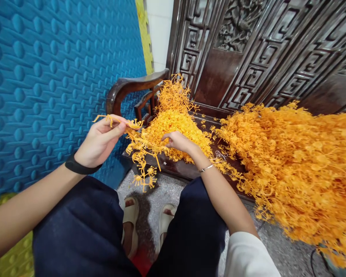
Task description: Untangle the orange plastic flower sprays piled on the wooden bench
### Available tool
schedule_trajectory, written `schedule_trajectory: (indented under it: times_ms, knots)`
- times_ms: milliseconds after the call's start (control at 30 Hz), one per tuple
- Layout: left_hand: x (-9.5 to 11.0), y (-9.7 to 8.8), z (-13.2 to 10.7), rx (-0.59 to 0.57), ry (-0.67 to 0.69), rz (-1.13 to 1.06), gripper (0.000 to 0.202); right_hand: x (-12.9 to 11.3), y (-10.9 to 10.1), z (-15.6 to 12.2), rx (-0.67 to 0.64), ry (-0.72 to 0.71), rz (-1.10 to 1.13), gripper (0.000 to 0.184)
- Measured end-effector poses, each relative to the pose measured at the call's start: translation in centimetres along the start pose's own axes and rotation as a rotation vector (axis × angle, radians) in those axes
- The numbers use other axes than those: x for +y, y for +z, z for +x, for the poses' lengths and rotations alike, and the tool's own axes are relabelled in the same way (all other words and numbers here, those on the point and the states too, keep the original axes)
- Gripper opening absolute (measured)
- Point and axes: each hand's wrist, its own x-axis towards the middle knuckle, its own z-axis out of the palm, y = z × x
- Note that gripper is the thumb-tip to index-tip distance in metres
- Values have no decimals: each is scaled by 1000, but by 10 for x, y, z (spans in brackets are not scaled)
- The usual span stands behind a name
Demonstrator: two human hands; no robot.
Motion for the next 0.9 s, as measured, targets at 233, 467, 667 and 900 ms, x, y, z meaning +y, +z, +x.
schedule_trajectory:
  times_ms: [233, 467, 667, 900]
  knots:
    - [-2, -3, 5, 84, 21, -22, 17, 7, -9, 4, 363, 21, -4, 13]
    - [-6, -8, 10, 134, -31, -35, 20, 15, -21, 0, 670, 38, 241, 15]
    - [-6, -7, 12, 142, -7, -56, 22, 14, -21, 0, 582, 77, 625, 24]
    - [-6, -4, 13, 155, -22, -57, 21, 13, -25, -6, 547, 64, 814, 20]
